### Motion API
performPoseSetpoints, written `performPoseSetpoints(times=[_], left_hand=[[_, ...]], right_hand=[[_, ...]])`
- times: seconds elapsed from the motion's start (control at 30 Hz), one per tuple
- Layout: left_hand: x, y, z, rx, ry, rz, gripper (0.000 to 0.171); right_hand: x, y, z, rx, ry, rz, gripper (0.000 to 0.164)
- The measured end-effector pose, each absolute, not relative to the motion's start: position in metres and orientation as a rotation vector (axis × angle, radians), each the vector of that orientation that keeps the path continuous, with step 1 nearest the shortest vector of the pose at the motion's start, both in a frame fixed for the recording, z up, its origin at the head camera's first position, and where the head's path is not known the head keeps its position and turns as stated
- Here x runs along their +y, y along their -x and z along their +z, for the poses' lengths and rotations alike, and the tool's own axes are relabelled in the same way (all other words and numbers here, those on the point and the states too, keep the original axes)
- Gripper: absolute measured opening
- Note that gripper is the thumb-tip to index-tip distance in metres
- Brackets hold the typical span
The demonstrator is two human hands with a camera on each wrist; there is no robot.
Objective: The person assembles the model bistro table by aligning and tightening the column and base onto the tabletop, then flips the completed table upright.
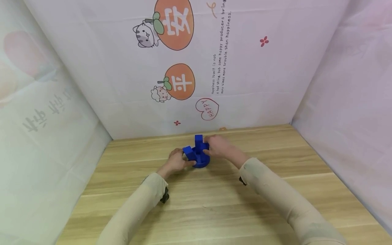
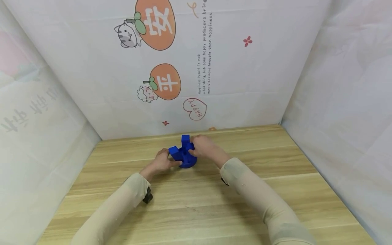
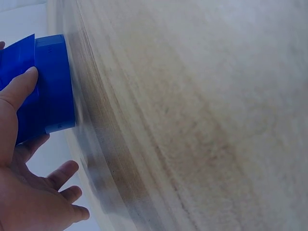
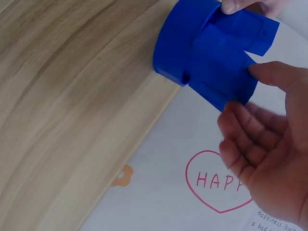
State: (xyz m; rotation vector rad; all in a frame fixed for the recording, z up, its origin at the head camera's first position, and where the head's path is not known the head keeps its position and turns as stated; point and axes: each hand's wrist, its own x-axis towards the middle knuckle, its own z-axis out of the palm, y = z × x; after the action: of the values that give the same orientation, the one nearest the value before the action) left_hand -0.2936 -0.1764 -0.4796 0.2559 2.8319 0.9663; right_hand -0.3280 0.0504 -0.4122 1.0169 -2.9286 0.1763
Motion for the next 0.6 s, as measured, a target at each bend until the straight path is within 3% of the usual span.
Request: performPoseSetpoints(times=[0.13, 0.3, 0.6], left_hand=[[-0.177, 0.294, -0.479, 2.824, -0.247, 0.96, 0.08], [-0.176, 0.295, -0.479, 2.813, -0.227, 0.965, 0.08], [-0.176, 0.293, -0.479, 2.806, -0.192, 0.967, 0.083]], right_hand=[[0.053, 0.327, -0.41, -2.956, -0.92, 0.164, 0.047], [0.055, 0.325, -0.406, -2.984, -0.992, 0.165, 0.06], [0.061, 0.326, -0.405, -2.991, -0.965, 0.168, 0.052]])
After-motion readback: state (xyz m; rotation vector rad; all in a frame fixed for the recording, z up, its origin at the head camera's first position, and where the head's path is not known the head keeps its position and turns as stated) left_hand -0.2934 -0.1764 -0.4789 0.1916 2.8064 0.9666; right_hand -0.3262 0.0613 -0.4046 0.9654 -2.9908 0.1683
